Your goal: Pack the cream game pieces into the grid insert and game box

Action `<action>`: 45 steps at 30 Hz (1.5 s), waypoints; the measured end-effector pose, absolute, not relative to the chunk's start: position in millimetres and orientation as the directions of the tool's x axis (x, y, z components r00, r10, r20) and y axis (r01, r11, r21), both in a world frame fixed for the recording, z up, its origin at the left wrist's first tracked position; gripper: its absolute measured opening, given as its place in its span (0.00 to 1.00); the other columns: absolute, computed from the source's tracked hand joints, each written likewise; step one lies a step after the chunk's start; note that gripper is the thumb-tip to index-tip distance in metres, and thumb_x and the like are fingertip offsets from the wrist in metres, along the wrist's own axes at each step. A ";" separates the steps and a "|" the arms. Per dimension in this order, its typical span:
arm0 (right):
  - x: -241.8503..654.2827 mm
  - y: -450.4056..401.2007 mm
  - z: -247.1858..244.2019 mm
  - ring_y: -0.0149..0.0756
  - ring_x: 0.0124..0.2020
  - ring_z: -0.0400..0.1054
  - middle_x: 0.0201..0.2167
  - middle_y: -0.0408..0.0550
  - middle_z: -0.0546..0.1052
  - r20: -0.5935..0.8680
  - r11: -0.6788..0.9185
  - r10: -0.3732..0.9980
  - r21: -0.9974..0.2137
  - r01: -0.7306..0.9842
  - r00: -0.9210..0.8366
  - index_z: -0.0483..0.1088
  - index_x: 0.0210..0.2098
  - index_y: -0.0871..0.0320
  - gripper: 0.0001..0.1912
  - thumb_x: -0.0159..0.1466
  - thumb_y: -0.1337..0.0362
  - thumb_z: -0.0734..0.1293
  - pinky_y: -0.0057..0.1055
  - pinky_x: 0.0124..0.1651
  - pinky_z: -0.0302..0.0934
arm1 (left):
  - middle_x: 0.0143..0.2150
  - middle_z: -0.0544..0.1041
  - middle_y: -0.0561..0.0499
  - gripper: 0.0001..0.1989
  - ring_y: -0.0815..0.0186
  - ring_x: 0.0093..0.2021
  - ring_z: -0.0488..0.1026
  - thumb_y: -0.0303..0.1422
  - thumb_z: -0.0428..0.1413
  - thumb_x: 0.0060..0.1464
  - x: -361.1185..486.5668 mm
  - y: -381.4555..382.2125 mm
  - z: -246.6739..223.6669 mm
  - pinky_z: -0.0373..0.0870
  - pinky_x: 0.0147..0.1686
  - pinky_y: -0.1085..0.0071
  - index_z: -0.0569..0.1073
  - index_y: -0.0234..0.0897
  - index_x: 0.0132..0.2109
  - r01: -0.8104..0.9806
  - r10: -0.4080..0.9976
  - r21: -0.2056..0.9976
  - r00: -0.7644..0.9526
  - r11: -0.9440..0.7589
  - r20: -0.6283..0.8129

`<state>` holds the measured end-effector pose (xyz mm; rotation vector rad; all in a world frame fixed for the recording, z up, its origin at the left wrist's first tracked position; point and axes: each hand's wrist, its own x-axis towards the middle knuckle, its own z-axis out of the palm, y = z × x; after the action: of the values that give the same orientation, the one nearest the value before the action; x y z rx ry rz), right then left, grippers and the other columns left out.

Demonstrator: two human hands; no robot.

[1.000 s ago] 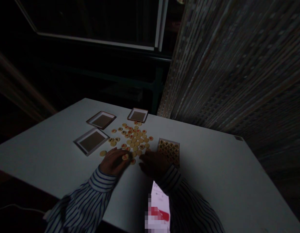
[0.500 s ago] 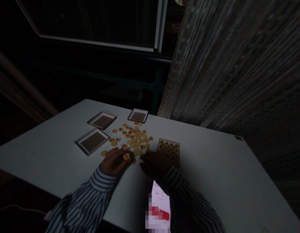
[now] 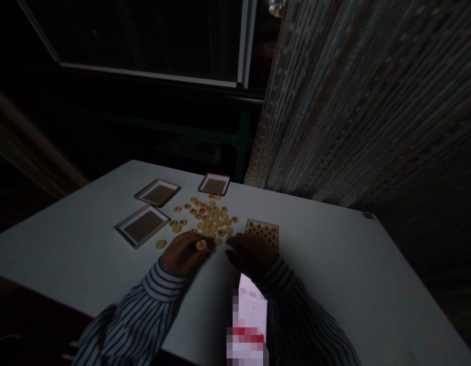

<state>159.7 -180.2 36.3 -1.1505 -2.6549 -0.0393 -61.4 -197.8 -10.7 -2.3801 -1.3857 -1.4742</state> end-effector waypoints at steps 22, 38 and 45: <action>202.2 -175.3 67.8 0.31 0.29 0.64 0.29 0.46 0.73 0.217 0.605 0.789 -0.109 0.789 -0.575 0.69 0.33 0.57 0.14 0.64 0.59 0.54 0.27 0.31 0.54 | 0.37 0.76 0.47 0.10 0.64 0.38 0.72 0.32 0.54 0.51 -22.0 -177.9 18.1 0.70 0.40 0.64 0.70 0.35 0.41 0.595 0.679 0.425 0.299 -0.682 0.670; 222.8 -177.9 89.8 0.32 0.32 0.66 0.33 0.50 0.74 0.135 0.492 0.870 -0.182 0.851 -0.475 0.69 0.39 0.59 0.12 0.62 0.62 0.57 0.27 0.34 0.56 | 0.36 0.77 0.46 0.10 0.63 0.38 0.72 0.32 0.55 0.49 7.4 -162.1 26.2 0.69 0.41 0.62 0.71 0.35 0.41 0.581 0.656 0.401 0.331 -0.709 0.679; 229.1 -178.6 97.7 0.33 0.32 0.67 0.34 0.50 0.75 0.103 0.436 0.900 -0.186 0.880 -0.424 0.69 0.39 0.59 0.12 0.61 0.62 0.57 0.28 0.33 0.57 | 0.36 0.77 0.46 0.10 0.62 0.38 0.72 0.32 0.55 0.49 22.0 -152.4 31.3 0.68 0.42 0.62 0.72 0.35 0.40 0.563 0.637 0.396 0.332 -0.726 0.696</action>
<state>229.1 -178.6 97.7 -1.5679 -2.4992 0.1540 22.0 -152.4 31.3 -2.6306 -1.1876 -1.4387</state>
